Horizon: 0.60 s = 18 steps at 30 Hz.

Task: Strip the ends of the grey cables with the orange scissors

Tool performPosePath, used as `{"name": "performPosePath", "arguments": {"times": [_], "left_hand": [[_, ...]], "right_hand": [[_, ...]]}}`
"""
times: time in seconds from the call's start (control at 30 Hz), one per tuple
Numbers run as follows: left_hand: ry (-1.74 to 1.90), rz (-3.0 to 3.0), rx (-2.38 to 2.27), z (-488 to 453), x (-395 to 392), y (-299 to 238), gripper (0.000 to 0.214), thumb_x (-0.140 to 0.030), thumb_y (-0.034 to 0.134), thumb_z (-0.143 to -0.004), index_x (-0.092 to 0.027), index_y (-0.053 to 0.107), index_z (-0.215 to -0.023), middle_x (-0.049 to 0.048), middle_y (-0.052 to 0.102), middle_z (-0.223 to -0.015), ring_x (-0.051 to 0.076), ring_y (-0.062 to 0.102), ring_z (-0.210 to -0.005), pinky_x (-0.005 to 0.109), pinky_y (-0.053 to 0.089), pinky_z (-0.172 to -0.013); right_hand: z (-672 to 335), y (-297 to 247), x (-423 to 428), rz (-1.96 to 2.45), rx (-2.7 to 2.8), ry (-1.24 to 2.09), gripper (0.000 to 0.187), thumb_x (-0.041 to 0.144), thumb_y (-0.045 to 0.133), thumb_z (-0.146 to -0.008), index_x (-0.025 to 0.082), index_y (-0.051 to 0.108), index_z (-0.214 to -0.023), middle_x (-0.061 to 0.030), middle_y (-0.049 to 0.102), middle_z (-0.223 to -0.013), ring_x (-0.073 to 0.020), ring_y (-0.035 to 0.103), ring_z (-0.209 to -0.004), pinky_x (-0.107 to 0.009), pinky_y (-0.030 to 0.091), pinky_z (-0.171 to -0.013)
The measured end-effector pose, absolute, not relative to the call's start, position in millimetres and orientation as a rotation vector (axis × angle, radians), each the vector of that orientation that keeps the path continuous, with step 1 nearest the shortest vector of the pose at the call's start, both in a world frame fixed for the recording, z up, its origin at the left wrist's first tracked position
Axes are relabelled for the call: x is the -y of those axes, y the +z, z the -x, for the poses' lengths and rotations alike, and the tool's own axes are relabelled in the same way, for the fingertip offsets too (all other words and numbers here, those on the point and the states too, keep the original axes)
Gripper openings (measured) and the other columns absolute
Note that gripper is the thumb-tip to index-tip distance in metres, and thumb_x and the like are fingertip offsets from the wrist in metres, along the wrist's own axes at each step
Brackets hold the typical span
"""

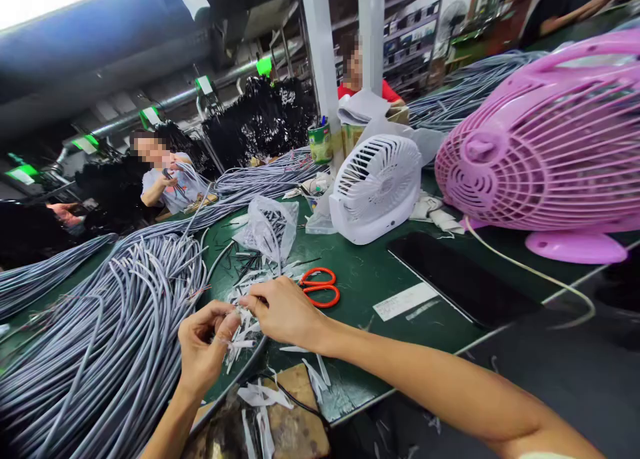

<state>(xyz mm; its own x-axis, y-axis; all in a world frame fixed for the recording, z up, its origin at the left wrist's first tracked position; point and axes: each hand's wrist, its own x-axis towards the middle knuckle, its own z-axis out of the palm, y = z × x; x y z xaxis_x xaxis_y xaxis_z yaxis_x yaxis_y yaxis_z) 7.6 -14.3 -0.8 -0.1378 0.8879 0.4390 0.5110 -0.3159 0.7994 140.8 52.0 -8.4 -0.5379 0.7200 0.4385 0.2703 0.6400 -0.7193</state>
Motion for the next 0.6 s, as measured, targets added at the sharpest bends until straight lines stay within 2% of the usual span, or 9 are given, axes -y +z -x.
{"name": "performPosePath", "arguments": {"times": [0.17, 0.27, 0.37, 0.47, 0.53, 0.6], "left_hand": [[1.369, -1.647, -1.521, -10, 7, 0, 0.029, -0.039, 0.059, -0.07, -0.013, 0.061, -0.056, -0.0058, 0.033, -0.045, 0.007, 0.027, -0.043, 0.019, 0.023, -0.042], [1.303, -1.652, -1.565, -13, 9, 3, 0.022, -0.034, 0.063, -0.068, -0.013, 0.066, -0.062, -0.0069, 0.029, -0.044, 0.007, 0.025, -0.043, 0.02, 0.023, -0.042], [1.246, -1.804, -1.526, -16, 19, 6, 0.017, -0.029, 0.064, -0.069, -0.015, 0.068, -0.061, -0.0063, 0.034, -0.04, 0.007, 0.029, -0.04, 0.02, 0.025, -0.042], [1.258, -1.923, -1.395, -13, 22, 8, 0.016, -0.03, 0.068, -0.066, -0.016, 0.068, -0.057, -0.0032, 0.047, -0.043, 0.008, 0.038, -0.042, 0.021, 0.033, -0.046], [1.498, -1.666, -1.518, -9, 18, 8, 0.02, -0.034, 0.066, -0.069, -0.015, 0.065, -0.062, -0.0056, 0.041, -0.042, 0.006, 0.032, -0.039, 0.017, 0.027, -0.039], [1.737, -1.363, -1.537, -5, 11, 7, 0.027, -0.042, 0.065, -0.07, -0.016, 0.06, -0.067, -0.0085, 0.034, -0.043, 0.003, 0.026, -0.036, 0.014, 0.021, -0.034]], "right_hand": [[-147, -3, -48, 0.883, 2.142, 0.474, 0.029, 0.023, 0.047, -0.087, 0.016, 0.06, -0.063, -0.0014, 0.061, -0.054, -0.0114, 0.051, -0.049, -0.023, 0.024, -0.05], [-149, -4, -47, 0.855, 2.106, 0.363, 0.026, 0.021, 0.044, -0.089, 0.016, 0.062, -0.07, -0.0037, 0.065, -0.06, -0.0129, 0.056, -0.054, -0.023, 0.025, -0.052], [-147, -8, -56, 0.939, 2.114, 0.475, 0.027, 0.019, 0.048, -0.085, 0.017, 0.058, -0.06, -0.0031, 0.062, -0.054, -0.013, 0.053, -0.051, -0.024, 0.023, -0.051], [-142, -11, -69, 1.048, 2.04, 0.693, 0.037, 0.018, 0.049, -0.082, 0.018, 0.043, -0.046, 0.0008, 0.049, -0.044, -0.0103, 0.041, -0.044, -0.025, 0.021, -0.049], [-139, -10, -73, 0.988, 1.954, 0.755, 0.039, 0.024, 0.043, -0.086, 0.018, 0.038, -0.048, 0.0033, 0.041, -0.045, -0.0088, 0.036, -0.045, -0.023, 0.023, -0.049], [-136, -8, -71, 0.783, 1.753, 1.0, 0.039, 0.036, 0.043, -0.085, 0.019, 0.036, -0.051, 0.006, 0.034, -0.047, -0.0072, 0.031, -0.044, -0.022, 0.023, -0.046]]}}
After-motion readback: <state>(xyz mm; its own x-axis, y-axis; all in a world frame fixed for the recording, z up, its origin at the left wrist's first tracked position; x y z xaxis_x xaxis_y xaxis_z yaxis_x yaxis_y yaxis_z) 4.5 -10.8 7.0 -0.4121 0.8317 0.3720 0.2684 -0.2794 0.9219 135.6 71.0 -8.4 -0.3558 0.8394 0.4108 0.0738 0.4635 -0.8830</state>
